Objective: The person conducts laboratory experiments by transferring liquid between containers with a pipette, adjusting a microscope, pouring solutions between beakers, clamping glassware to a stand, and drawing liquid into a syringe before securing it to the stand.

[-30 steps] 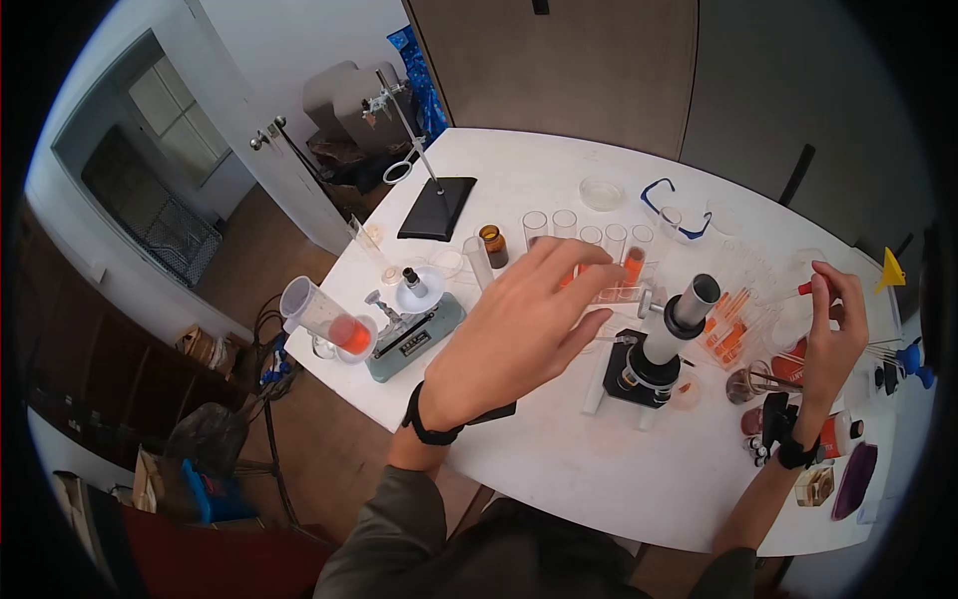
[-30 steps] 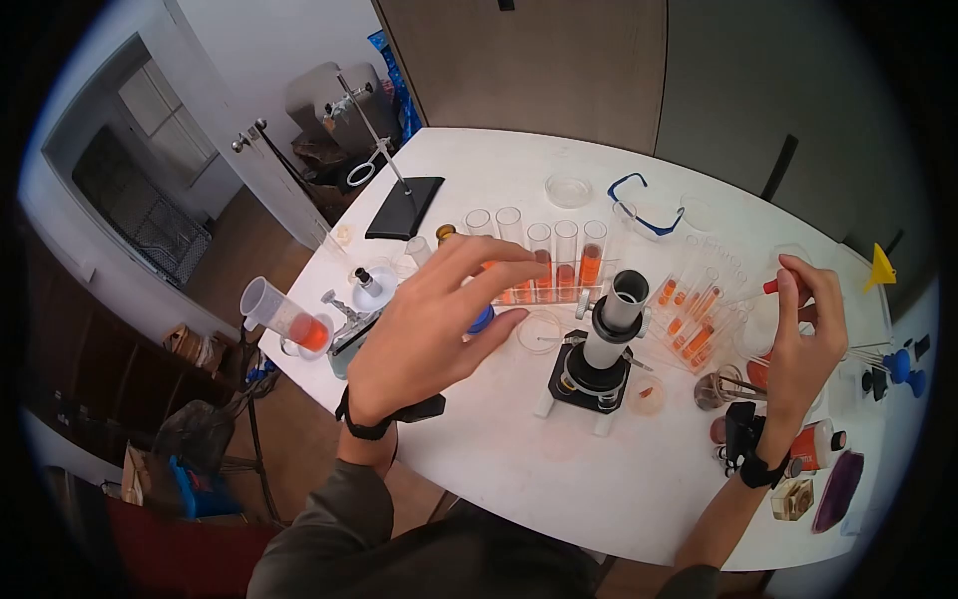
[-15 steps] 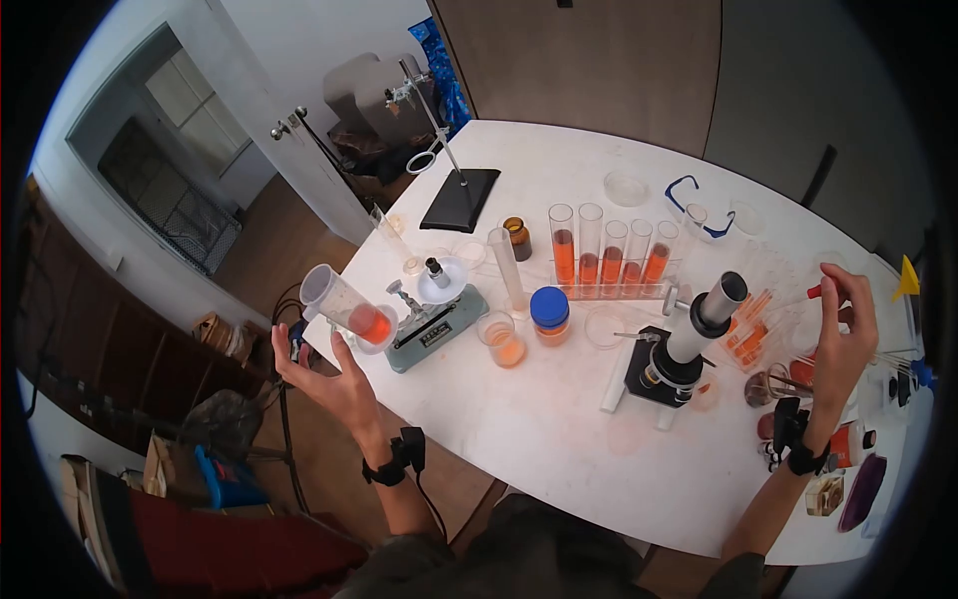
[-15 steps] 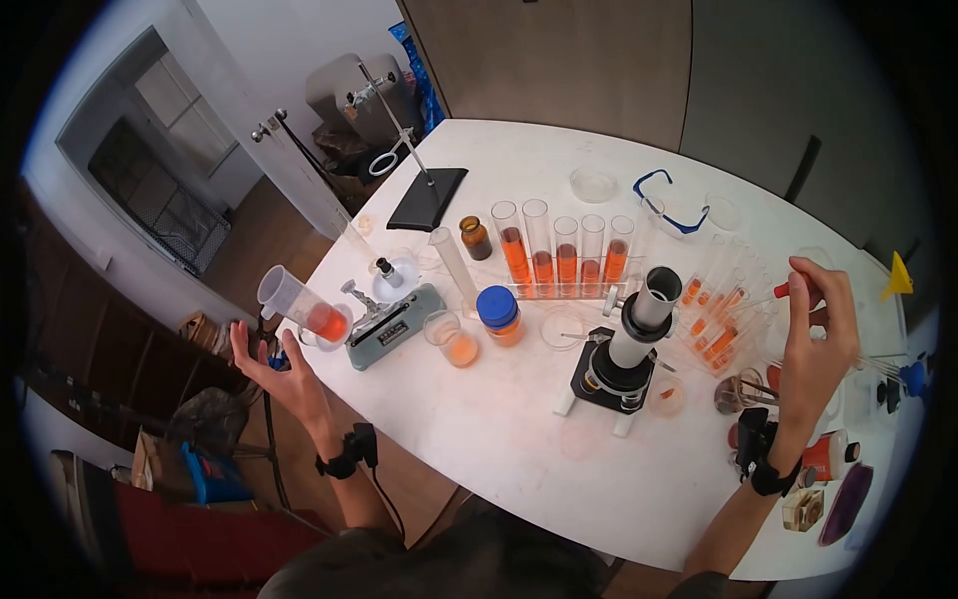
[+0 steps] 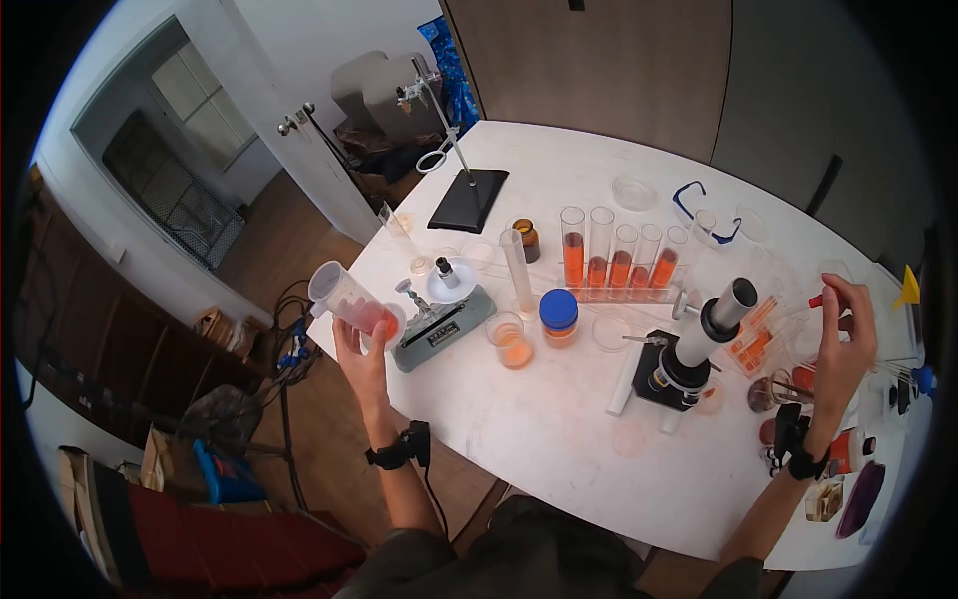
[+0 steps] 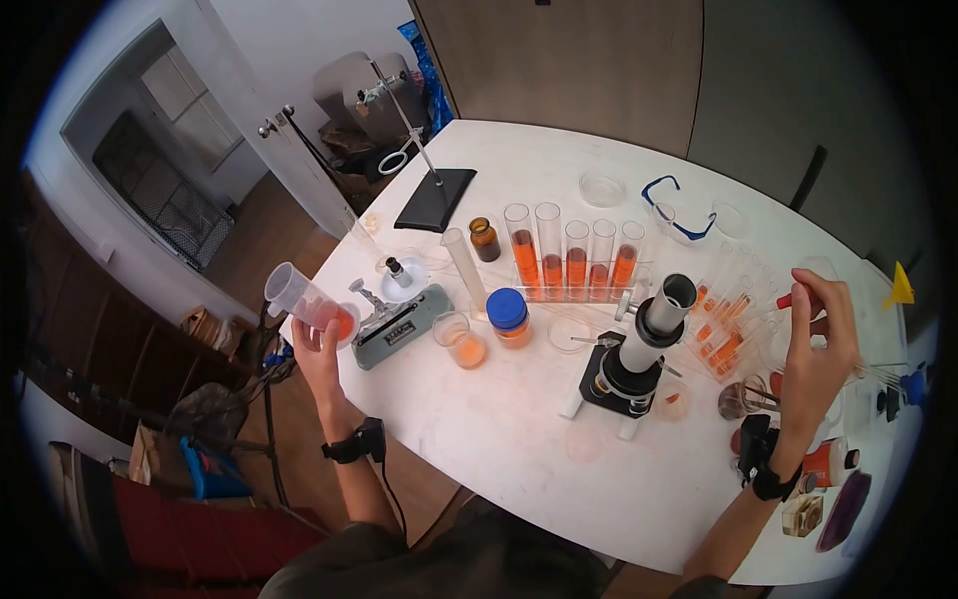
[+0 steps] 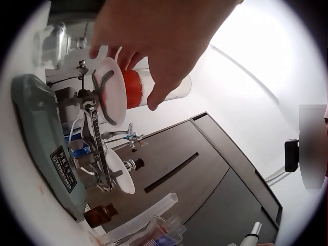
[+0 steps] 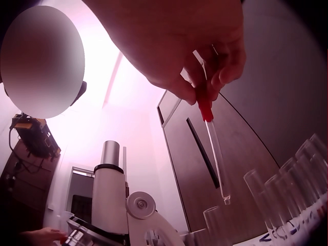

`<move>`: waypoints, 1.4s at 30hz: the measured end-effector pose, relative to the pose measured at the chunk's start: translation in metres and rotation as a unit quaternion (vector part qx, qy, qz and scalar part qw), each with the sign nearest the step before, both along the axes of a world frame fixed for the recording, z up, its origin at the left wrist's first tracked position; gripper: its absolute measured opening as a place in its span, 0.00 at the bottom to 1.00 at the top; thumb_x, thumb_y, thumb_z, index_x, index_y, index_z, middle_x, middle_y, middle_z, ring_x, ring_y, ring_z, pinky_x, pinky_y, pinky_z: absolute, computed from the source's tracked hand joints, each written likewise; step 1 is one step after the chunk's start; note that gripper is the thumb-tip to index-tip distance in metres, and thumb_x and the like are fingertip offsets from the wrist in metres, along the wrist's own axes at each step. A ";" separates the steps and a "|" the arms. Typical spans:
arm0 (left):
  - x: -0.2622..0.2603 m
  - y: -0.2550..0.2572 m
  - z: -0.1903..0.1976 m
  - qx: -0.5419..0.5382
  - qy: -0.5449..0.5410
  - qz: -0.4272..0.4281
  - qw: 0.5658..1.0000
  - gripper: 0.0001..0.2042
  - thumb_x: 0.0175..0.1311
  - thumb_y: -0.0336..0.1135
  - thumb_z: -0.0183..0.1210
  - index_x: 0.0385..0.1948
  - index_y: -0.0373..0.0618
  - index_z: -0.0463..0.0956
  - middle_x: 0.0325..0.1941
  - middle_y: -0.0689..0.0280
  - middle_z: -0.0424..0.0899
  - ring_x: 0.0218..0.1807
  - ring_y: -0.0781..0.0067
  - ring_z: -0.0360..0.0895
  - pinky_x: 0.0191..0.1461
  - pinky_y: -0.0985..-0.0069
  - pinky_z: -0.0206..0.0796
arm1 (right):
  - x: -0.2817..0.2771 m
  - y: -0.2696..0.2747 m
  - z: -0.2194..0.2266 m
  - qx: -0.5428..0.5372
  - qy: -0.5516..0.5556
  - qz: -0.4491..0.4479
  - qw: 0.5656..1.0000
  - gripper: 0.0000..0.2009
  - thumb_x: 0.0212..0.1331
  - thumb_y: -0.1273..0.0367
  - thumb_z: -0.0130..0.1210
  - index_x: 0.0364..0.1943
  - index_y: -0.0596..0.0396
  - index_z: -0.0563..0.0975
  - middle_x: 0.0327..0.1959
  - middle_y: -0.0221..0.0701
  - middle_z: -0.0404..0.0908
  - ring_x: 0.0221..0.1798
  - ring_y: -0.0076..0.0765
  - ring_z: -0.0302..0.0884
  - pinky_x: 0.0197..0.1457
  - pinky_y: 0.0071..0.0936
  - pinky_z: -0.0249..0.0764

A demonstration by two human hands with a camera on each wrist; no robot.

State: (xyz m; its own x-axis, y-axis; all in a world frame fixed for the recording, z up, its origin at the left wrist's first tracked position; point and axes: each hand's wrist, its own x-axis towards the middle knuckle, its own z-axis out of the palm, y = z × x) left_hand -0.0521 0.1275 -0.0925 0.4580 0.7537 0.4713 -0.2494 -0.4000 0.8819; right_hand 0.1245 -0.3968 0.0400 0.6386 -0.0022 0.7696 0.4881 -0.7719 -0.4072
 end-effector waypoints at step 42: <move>-0.013 -0.148 0.022 -0.010 0.202 -0.283 0.938 0.32 0.54 0.25 0.72 0.63 0.32 0.69 0.63 0.53 0.78 0.65 0.64 0.76 0.71 0.65 0.65 | -0.013 0.008 0.011 0.009 -0.012 0.032 0.999 0.06 0.67 0.74 0.58 0.43 0.54 0.84 0.36 0.27 0.82 0.35 0.21 0.80 0.33 0.18 0.67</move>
State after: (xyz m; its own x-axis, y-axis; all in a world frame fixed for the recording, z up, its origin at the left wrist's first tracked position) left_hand -0.0648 -0.0206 -0.0707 0.9255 0.3428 0.1612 -0.0606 -0.2862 0.9563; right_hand 0.1116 -0.3888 0.0514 0.6196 0.0232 0.7846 0.5456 -0.7314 -0.4092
